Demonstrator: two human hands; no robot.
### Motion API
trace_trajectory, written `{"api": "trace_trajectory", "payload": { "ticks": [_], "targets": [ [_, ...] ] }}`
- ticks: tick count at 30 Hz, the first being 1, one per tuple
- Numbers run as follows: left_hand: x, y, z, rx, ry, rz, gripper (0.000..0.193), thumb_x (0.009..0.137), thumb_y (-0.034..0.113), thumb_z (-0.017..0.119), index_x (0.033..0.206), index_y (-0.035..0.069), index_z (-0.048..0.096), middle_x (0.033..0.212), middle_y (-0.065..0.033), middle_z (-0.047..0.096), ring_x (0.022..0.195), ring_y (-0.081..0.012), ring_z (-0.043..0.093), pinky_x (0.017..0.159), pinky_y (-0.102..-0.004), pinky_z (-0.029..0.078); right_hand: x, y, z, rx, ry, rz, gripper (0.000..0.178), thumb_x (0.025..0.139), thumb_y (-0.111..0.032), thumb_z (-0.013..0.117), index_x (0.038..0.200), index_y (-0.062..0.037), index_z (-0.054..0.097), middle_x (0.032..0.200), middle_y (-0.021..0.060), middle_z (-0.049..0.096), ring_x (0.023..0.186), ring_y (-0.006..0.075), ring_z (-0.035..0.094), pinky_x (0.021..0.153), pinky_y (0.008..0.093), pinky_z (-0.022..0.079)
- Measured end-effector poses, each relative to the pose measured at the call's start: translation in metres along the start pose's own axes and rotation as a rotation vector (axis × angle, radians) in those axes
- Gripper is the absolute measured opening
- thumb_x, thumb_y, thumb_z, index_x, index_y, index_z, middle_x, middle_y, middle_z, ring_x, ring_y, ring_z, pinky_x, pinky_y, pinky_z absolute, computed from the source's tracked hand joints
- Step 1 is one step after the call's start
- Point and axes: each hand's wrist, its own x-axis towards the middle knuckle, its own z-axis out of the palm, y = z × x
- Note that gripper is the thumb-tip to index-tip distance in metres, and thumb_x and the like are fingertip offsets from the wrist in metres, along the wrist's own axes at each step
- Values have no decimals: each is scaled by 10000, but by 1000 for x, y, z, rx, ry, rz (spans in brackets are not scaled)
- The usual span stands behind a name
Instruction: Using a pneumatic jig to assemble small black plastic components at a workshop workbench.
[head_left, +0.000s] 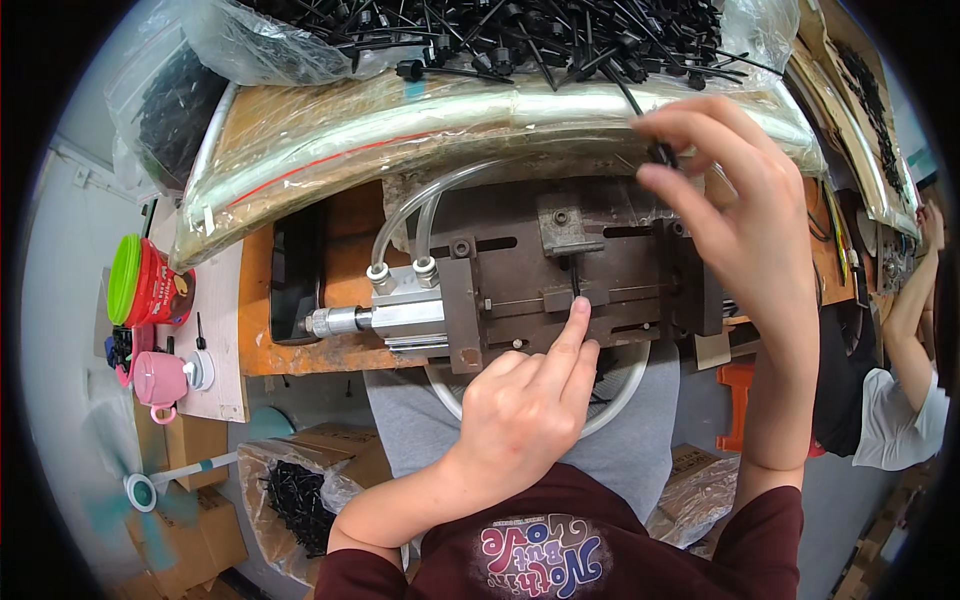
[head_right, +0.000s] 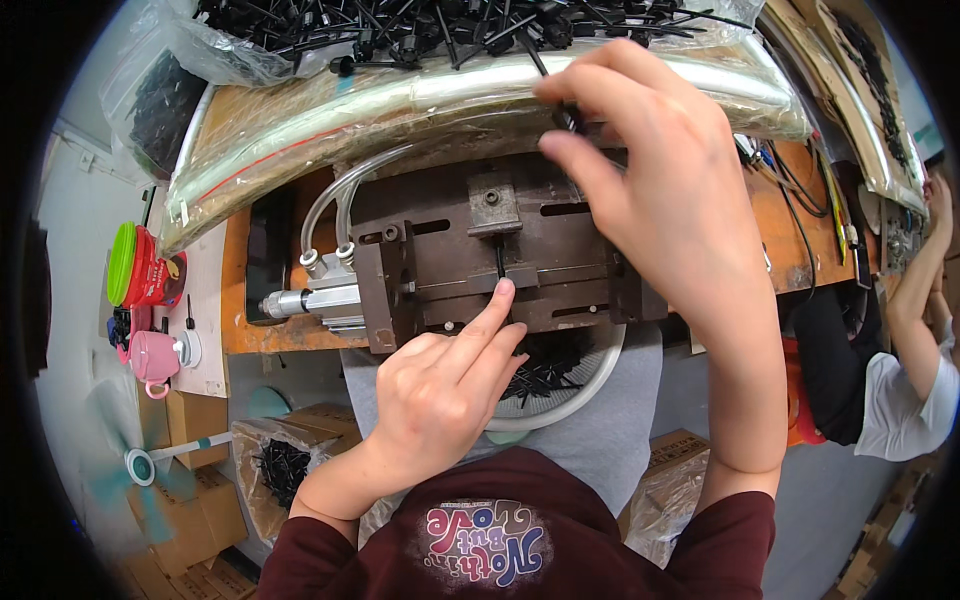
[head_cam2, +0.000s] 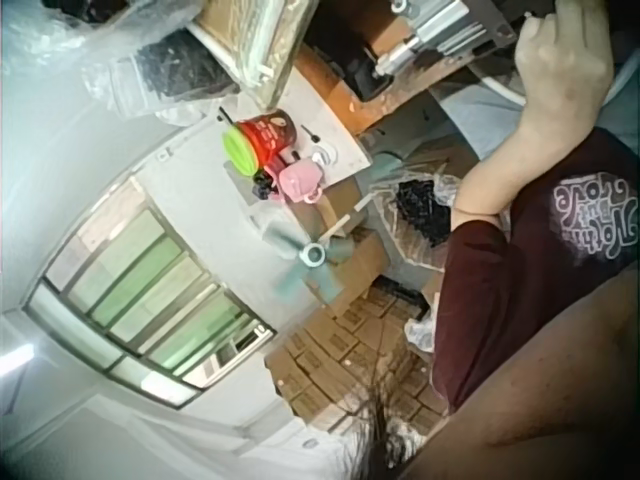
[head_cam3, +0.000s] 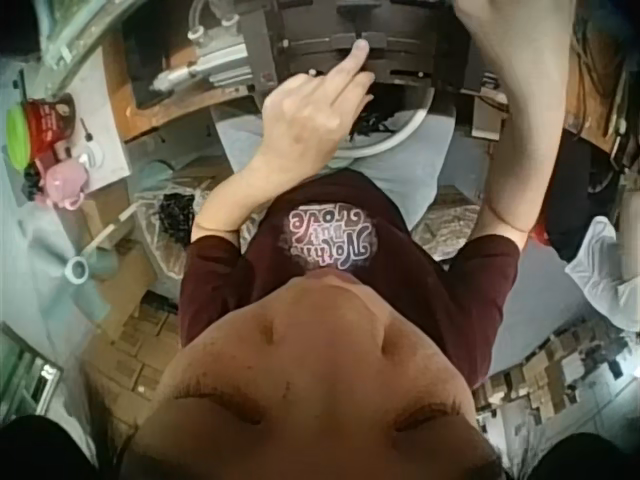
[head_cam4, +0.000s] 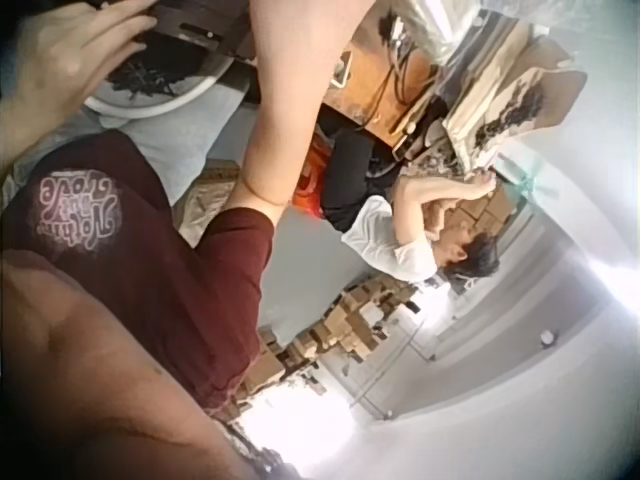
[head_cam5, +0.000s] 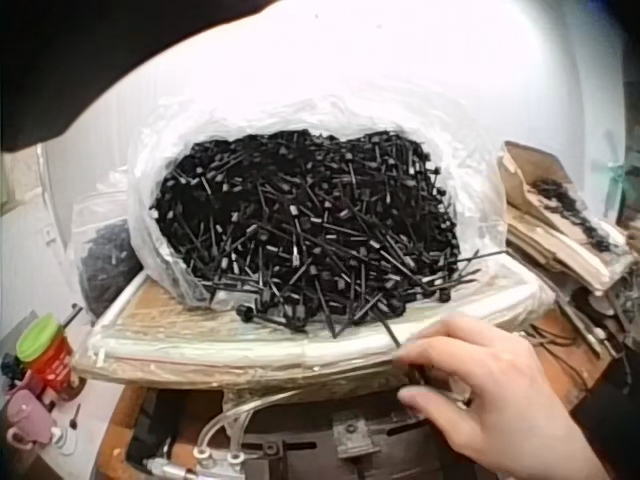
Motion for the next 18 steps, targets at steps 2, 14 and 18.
{"api": "trace_trajectory", "payload": {
  "ticks": [2, 14, 18],
  "targets": [
    [2, 1, -1, -5, -13, -1, 268, 731, 105, 807, 976, 25, 735, 1244, -137, 701, 615, -151, 644, 580, -258, 498, -14, -14, -10, 173, -71, 103, 235, 786, -56, 790, 997, 3, 707, 1069, 91, 680, 808, 145, 659, 708, 267, 517],
    [57, -34, -68, -239, 221, 5, 196, 779, 22, 814, 966, 22, 757, 990, -130, 764, 842, -215, 738, 755, -294, 576, -103, -53, 8, 294, -71, 69, 280, 737, 2, 817, 970, 47, 669, 1285, 252, 638, 910, 320, 711, 745, 354, 578],
    [117, -67, -64, -127, 349, 142, 119, 829, 19, 763, 948, 16, 757, 923, -59, 759, 760, -130, 702, 684, -257, 539, -121, -66, 26, 128, -187, 19, 233, 758, -59, 773, 946, -3, 648, 1312, 210, 645, 663, 200, 639, 609, 294, 519]
  ]
}}
